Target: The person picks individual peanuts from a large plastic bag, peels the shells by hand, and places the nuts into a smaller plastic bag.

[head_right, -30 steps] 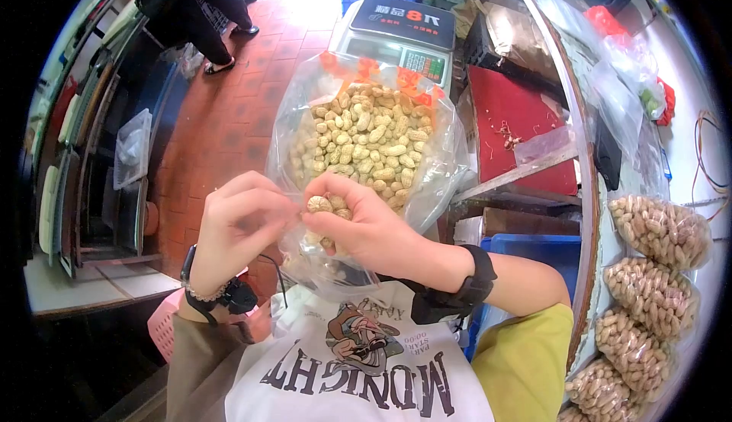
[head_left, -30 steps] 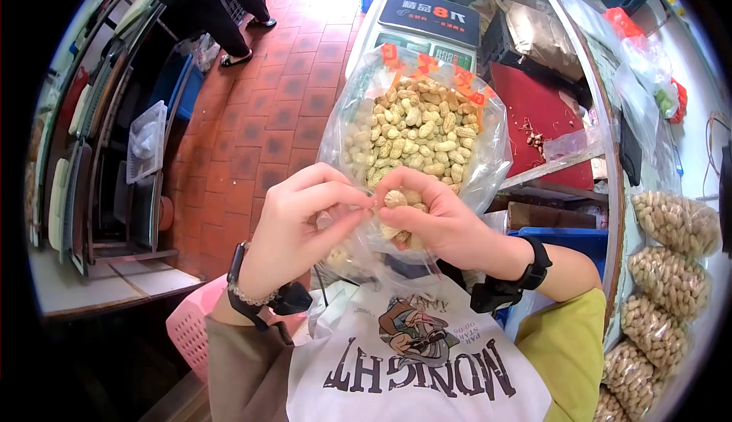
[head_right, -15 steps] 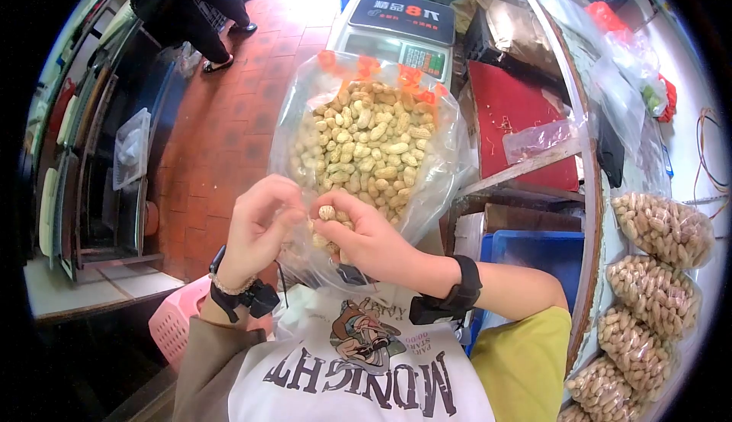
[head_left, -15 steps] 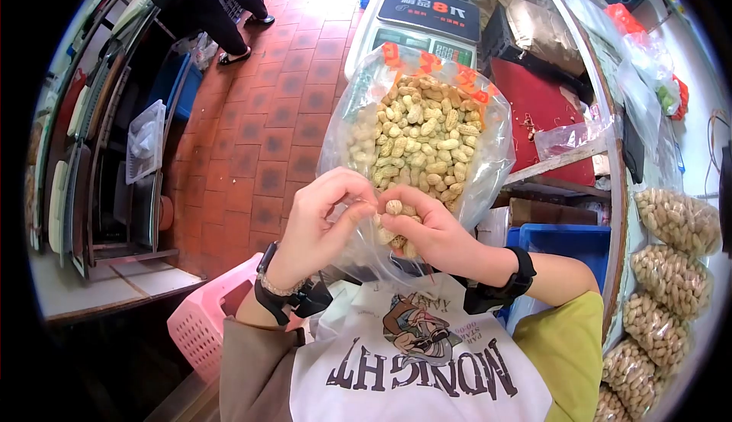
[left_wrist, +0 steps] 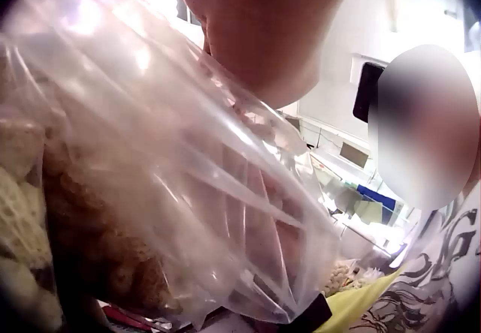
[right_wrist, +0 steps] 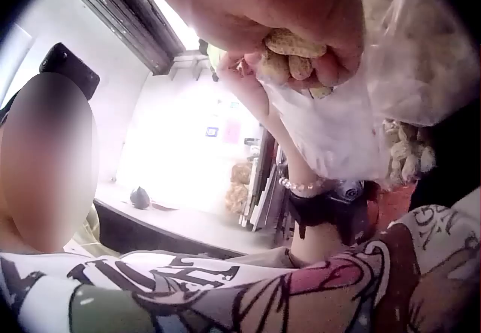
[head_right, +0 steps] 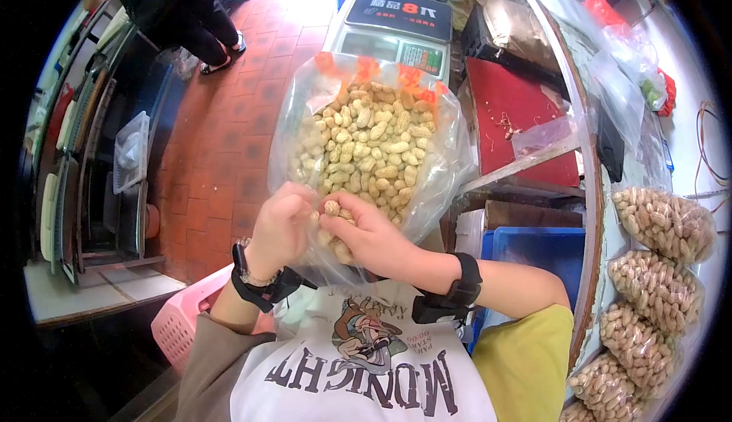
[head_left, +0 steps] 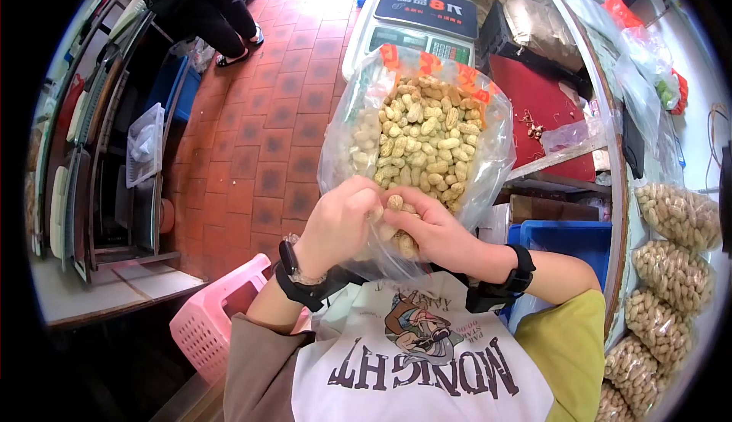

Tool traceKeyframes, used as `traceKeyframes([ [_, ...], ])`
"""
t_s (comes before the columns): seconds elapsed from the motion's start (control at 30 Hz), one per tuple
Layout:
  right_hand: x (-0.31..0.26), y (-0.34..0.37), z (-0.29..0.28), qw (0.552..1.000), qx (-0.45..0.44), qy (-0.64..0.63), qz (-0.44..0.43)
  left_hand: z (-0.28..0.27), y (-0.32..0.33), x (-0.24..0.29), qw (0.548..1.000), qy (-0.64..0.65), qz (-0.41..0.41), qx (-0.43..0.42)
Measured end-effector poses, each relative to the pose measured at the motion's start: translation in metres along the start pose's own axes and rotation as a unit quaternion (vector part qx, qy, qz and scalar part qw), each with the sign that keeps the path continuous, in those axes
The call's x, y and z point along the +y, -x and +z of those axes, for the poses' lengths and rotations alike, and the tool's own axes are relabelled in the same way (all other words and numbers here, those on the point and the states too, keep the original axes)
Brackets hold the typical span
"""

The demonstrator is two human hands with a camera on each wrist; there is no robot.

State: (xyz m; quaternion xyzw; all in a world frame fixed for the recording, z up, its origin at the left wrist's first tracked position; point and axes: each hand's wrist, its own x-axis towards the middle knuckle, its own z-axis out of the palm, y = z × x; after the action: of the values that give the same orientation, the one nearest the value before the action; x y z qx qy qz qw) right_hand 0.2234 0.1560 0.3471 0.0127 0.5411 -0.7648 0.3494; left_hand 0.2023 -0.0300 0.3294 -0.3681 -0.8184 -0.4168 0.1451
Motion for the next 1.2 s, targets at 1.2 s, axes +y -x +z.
traceKeyframes([
  [1.2, -0.099, 0.065, 0.02, 0.783, -0.007, 0.553, -0.283, -0.015, -0.007, 0.07, 0.917, 0.329, -0.109, 0.199],
])
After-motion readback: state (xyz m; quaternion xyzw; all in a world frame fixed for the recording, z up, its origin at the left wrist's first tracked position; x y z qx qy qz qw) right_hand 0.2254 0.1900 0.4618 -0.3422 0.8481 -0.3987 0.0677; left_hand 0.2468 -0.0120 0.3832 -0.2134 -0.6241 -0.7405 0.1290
